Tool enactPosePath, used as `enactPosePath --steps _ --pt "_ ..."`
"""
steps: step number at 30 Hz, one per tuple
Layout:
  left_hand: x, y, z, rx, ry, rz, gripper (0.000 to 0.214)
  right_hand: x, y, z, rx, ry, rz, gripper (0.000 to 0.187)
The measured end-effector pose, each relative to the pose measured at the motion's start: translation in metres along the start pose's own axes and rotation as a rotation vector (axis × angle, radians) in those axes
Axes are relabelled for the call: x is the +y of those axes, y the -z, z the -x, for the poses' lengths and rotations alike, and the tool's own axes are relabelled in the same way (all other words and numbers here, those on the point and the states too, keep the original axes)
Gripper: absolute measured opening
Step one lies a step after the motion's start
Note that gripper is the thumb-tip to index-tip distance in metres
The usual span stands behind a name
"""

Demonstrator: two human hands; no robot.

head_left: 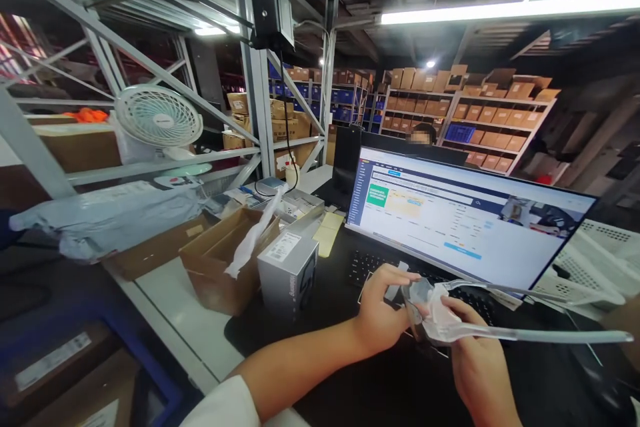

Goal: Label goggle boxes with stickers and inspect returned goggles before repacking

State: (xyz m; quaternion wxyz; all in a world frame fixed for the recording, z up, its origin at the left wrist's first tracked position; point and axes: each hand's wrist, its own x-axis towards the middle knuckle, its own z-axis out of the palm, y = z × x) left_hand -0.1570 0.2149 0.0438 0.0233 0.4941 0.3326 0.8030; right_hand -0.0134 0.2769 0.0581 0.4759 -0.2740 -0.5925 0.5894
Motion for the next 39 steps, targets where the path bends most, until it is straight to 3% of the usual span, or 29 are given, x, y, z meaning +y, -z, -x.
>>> enactPosePath --steps 4,8,10,17,21,31,39 --pt "-0.003 0.001 0.003 -0.009 -0.009 -0.017 0.040 0.012 0.001 -0.006 0.059 -0.110 -0.105 0.048" --pt "-0.007 0.003 0.008 -0.027 0.008 -0.050 0.041 0.017 0.003 -0.008 -0.069 -0.226 -0.049 0.042" --pt "-0.007 0.004 0.008 -0.037 0.010 -0.061 0.040 0.017 0.004 -0.007 -0.072 -0.239 -0.076 0.039" --pt "0.002 0.007 0.003 -0.147 0.033 -0.122 0.038 0.004 -0.002 -0.010 0.046 -0.072 -0.049 0.039" --pt "0.005 0.007 -0.002 -0.114 -0.034 -0.075 0.036 0.000 -0.006 -0.009 0.027 0.007 0.024 0.037" --pt "0.012 0.002 -0.011 -0.089 0.039 0.078 0.039 0.000 -0.003 -0.005 0.036 0.151 0.301 0.021" --pt "-0.001 0.002 -0.006 -0.087 -0.121 -0.017 0.036 0.011 -0.007 -0.006 0.062 0.149 0.311 0.026"
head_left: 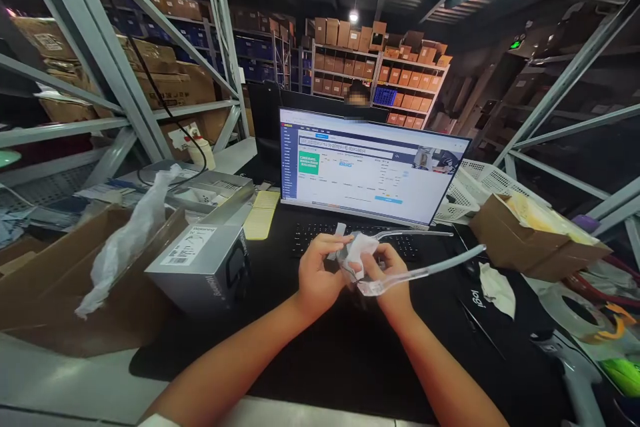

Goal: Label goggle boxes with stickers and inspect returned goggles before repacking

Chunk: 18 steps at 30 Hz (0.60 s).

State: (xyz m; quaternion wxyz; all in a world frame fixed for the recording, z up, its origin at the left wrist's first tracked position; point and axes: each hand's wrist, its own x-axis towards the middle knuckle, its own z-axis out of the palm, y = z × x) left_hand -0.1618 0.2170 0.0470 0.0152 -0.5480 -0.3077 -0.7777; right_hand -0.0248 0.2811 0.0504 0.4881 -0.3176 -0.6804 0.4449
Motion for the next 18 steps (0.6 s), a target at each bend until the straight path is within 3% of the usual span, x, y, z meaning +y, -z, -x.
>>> enactPosePath --steps 4,8,12,15,18 --pt "0.000 0.001 0.000 -0.007 0.047 -0.008 0.033 0.012 0.001 -0.002 -0.046 0.053 0.076 0.028" --pt "-0.002 0.002 0.002 -0.021 0.080 -0.008 0.035 0.020 0.005 -0.007 -0.013 0.189 0.245 0.032" --pt "-0.002 0.003 0.003 -0.019 0.043 0.009 0.036 0.016 0.005 -0.004 0.040 0.223 0.314 0.027" --pt "0.002 0.002 0.001 -0.012 0.037 0.022 0.037 0.009 0.005 -0.002 -0.013 0.176 0.265 0.021" --pt "0.008 0.002 -0.002 0.001 0.100 0.039 0.032 0.004 0.007 -0.002 -0.037 0.236 0.299 0.023"
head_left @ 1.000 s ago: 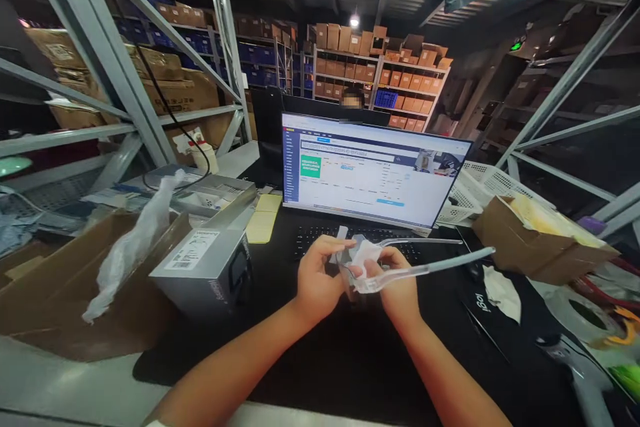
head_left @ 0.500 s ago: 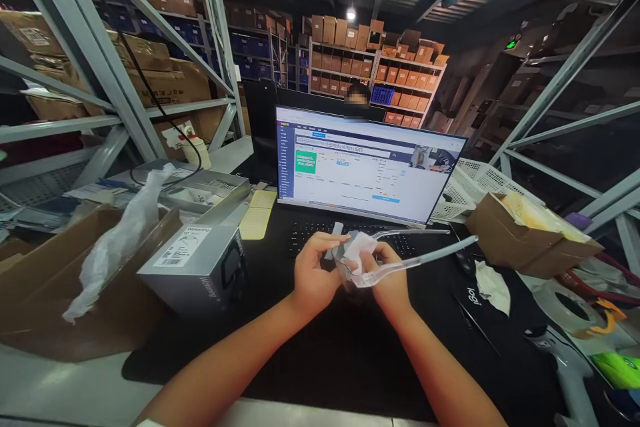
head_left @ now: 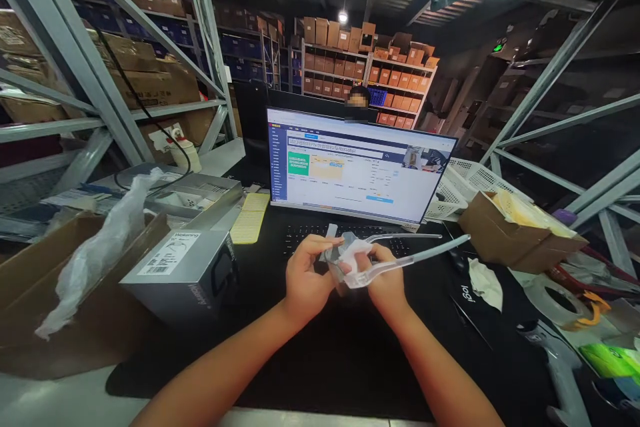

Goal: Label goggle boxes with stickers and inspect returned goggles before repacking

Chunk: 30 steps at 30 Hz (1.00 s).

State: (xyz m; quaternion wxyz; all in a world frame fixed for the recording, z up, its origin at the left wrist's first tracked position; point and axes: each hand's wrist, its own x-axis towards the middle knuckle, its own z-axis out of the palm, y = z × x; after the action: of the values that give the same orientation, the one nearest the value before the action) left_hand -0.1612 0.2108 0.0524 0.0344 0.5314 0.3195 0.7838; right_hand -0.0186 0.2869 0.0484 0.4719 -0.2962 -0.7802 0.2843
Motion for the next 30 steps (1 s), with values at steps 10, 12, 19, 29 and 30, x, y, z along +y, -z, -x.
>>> enactPosePath --steps 10,12,19,29,30 --pt "-0.002 0.010 -0.014 0.050 0.214 0.210 0.037 0.032 0.036 -0.024 0.094 -0.088 -0.309 0.026" --pt "-0.002 0.010 -0.014 0.052 0.227 0.240 0.042 0.037 0.042 -0.027 0.056 -0.108 -0.386 0.029" --pt "0.007 0.003 -0.015 -0.071 0.234 0.328 0.038 0.032 0.048 -0.022 -0.071 -0.151 -0.420 0.031" --pt "0.004 0.008 -0.010 -0.095 0.236 0.171 0.039 0.003 0.049 -0.023 -0.208 -0.180 -0.412 0.026" --pt "0.005 0.008 -0.010 -0.090 0.212 0.151 0.038 0.001 0.049 -0.023 -0.235 -0.177 -0.433 0.024"
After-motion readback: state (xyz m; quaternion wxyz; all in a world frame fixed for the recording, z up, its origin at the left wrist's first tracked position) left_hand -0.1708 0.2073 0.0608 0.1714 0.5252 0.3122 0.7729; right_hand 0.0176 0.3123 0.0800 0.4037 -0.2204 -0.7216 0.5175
